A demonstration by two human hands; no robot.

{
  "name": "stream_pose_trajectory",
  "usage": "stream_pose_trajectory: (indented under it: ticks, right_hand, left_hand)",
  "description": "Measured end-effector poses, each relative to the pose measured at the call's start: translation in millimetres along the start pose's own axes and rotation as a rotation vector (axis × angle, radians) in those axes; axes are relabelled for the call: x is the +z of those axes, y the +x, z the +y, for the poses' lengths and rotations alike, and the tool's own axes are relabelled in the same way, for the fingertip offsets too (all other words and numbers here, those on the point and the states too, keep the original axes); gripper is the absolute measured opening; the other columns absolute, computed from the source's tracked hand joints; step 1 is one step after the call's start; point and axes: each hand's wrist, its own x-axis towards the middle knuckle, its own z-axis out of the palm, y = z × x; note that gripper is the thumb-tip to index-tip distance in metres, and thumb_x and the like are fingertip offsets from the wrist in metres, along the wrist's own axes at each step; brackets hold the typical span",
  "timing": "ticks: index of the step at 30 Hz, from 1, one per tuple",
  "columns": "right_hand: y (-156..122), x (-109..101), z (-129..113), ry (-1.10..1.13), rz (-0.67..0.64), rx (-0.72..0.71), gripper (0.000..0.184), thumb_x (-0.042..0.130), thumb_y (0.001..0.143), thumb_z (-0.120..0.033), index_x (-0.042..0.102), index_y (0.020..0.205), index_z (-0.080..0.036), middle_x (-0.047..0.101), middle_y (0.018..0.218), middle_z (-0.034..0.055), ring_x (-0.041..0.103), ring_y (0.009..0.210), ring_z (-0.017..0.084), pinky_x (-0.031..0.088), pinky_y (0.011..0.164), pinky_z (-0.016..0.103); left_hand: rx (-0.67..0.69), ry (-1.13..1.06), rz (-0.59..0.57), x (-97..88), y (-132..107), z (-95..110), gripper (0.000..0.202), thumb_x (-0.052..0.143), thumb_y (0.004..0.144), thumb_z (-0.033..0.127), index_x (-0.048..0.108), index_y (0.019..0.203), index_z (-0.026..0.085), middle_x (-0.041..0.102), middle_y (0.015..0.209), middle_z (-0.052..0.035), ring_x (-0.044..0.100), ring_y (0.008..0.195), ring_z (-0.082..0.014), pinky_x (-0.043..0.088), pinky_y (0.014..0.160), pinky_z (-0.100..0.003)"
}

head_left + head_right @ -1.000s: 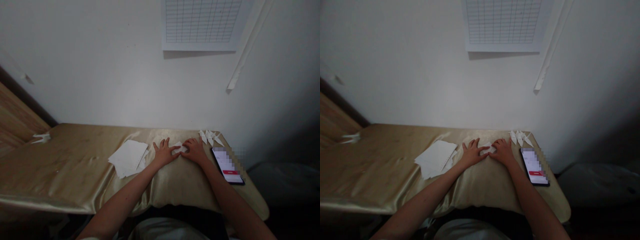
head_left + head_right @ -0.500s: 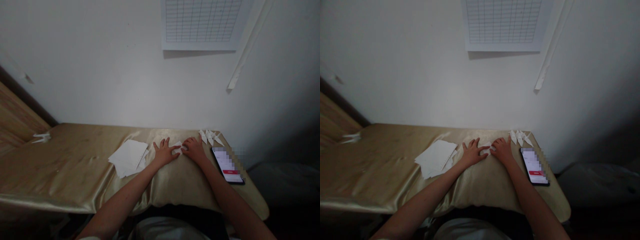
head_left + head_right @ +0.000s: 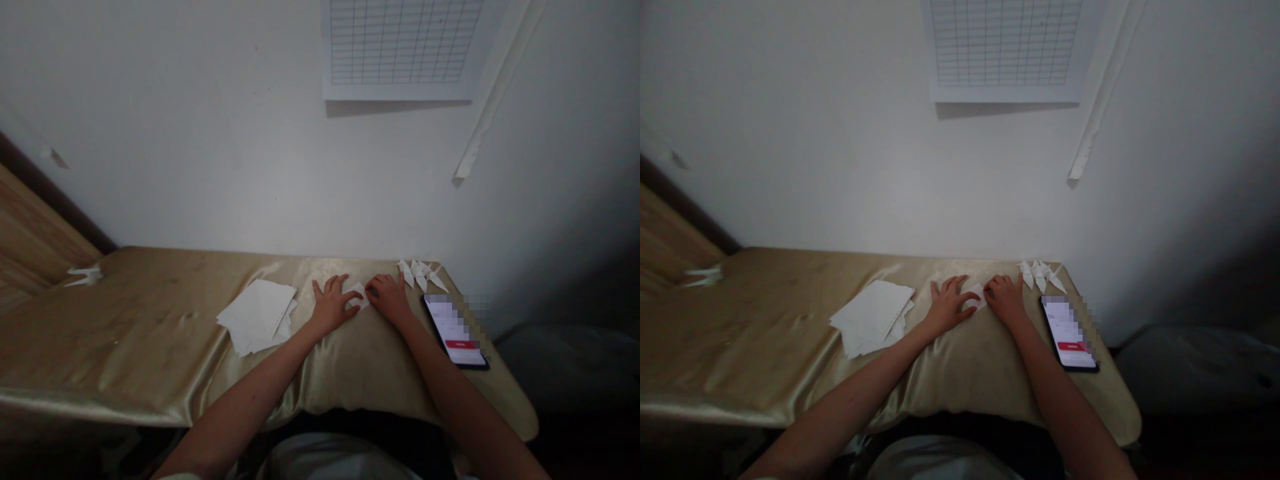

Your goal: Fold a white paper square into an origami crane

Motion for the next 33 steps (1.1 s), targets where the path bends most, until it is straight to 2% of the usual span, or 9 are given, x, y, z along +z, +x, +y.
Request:
stream_pose_trajectory:
  ticks: [3, 8, 14, 18, 27, 33]
  right_hand:
    - [-1, 1, -1, 0.019, -0.002, 0.023, 0.020, 0.053, 0.097, -0.029, 0.072, 0.100, -0.025, 0.072, 0.112, 0.0046, 0.058, 0.115, 0.025, 0.004, 0.120, 0.062]
    - [0, 4, 1, 0.050, -0.015, 0.061, 0.019, 0.054, 0.095, -0.029, 0.072, 0.099, -0.025, 0.071, 0.113, 0.0051, 0.057, 0.116, 0.025, 0.009, 0.119, 0.063]
    - [1, 8, 6, 0.113, -0.036, 0.086, 0.018, 0.055, 0.095, -0.030, 0.072, 0.098, -0.025, 0.069, 0.114, 0.0054, 0.056, 0.117, 0.026, 0.014, 0.117, 0.064]
    - [1, 10, 7, 0.150, -0.040, 0.113, 0.018, 0.054, 0.095, -0.030, 0.072, 0.098, -0.026, 0.068, 0.115, 0.0053, 0.054, 0.120, 0.027, 0.013, 0.116, 0.066]
    - [-5, 7, 2, 0.143, -0.017, 0.112, 0.018, 0.054, 0.095, -0.029, 0.071, 0.101, -0.026, 0.068, 0.119, 0.0056, 0.054, 0.123, 0.027, 0.007, 0.118, 0.068]
    - [-6, 8, 1, 0.155, -0.047, 0.139, 0.024, 0.060, 0.092, -0.042, 0.071, 0.106, -0.026, 0.066, 0.120, 0.0070, 0.052, 0.125, 0.030, 0.008, 0.117, 0.069]
  left_hand:
    - [0.060, -0.025, 0.005, -1.9, 0, 0, 0.015, 0.071, 0.092, 0.042, 0.077, 0.106, 0.040, 0.037, 0.164, 0.0006, 0.027, 0.151, -0.0340, 0.003, 0.116, -0.079]
    - [0.055, -0.049, -0.022, -4.1, 3, -3, 0.014, 0.071, 0.091, 0.047, 0.079, 0.102, 0.042, 0.038, 0.163, 0.0038, 0.030, 0.149, -0.0343, 0.004, 0.116, -0.080]
    - [0.023, -0.023, -0.060, -5.4, 4, -4, 0.024, 0.070, 0.090, 0.052, 0.075, 0.114, 0.052, 0.032, 0.166, 0.0066, 0.028, 0.150, -0.0381, 0.001, 0.114, -0.083]
    - [0.012, -0.007, -0.056, -2.5, 6, -3, 0.035, 0.069, 0.090, 0.054, 0.067, 0.125, 0.058, 0.029, 0.168, 0.0050, 0.027, 0.151, -0.0398, -0.001, 0.112, -0.084]
    - [-0.025, 0.013, -0.085, 0.4, 10, -4, 0.050, 0.066, 0.087, 0.059, 0.057, 0.137, 0.059, 0.024, 0.170, 0.0043, 0.023, 0.153, -0.0431, -0.005, 0.112, -0.083]
    - [-0.021, 0.033, -0.083, 1.7, 11, -5, 0.055, 0.065, 0.086, 0.061, 0.054, 0.139, 0.059, 0.025, 0.170, 0.0008, 0.023, 0.154, -0.0430, -0.003, 0.111, -0.084]
